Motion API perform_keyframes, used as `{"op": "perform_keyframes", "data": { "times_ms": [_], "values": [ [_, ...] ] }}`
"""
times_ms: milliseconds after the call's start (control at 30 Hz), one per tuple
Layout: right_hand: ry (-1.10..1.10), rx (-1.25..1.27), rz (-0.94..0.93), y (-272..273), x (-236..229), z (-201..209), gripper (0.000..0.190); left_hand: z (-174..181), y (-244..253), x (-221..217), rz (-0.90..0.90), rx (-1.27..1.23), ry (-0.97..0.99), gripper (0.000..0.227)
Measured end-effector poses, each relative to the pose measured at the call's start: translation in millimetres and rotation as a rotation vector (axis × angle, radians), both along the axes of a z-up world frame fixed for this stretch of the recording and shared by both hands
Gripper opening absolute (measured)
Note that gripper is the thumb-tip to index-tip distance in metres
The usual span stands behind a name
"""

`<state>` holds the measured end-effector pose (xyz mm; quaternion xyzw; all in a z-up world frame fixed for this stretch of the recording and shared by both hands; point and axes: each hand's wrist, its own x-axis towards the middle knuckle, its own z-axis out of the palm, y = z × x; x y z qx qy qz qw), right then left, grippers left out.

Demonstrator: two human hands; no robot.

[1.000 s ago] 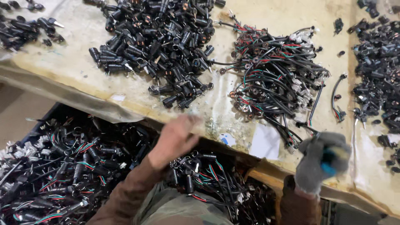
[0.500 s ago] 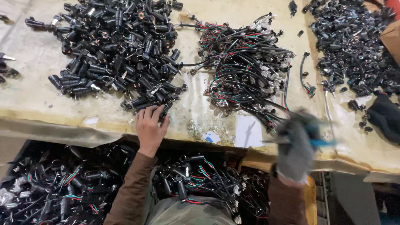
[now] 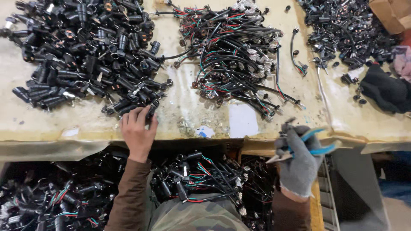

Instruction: The person repeatedly picks up black cylindrical connectors and wire bundles from a table, joins them by hand, and places the assembled units into a bin below. The work continues in a steady loop with no visible change in method or destination.

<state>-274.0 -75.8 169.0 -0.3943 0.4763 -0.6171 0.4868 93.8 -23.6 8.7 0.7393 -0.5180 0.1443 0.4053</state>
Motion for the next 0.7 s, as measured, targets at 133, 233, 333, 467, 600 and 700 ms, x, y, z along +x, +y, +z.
{"op": "perform_keyframes", "data": {
  "times_ms": [133, 233, 333, 467, 600, 700],
  "values": [
    [-0.025, 0.143, 0.007, -10.4, 27.0, -1.5, 0.011, -1.1, -0.1, 0.7, 0.006, -0.001, -0.015, 0.029],
    [-0.021, 0.126, 0.076, -9.7, 43.5, 2.6, 0.014, -0.8, -1.1, -0.8, 0.01, -0.005, -0.01, 0.028],
    [0.011, 0.125, 0.126, -12.1, 50.4, -0.5, 0.014, 0.3, -1.3, -1.4, 0.014, -0.014, -0.007, 0.028],
    [0.032, 0.053, 0.164, -13.8, 43.9, -26.7, 0.013, 0.4, 1.5, -0.8, 0.012, -0.017, -0.007, 0.029],
    [0.132, -0.118, 0.105, -9.2, 49.5, -40.3, 0.014, 1.4, -0.6, -1.4, 0.009, -0.023, -0.011, 0.028],
    [0.282, -0.498, -0.043, -7.2, 55.2, -13.2, 0.017, 1.7, -1.2, -0.3, 0.012, -0.03, -0.017, 0.028]
  ]
}}
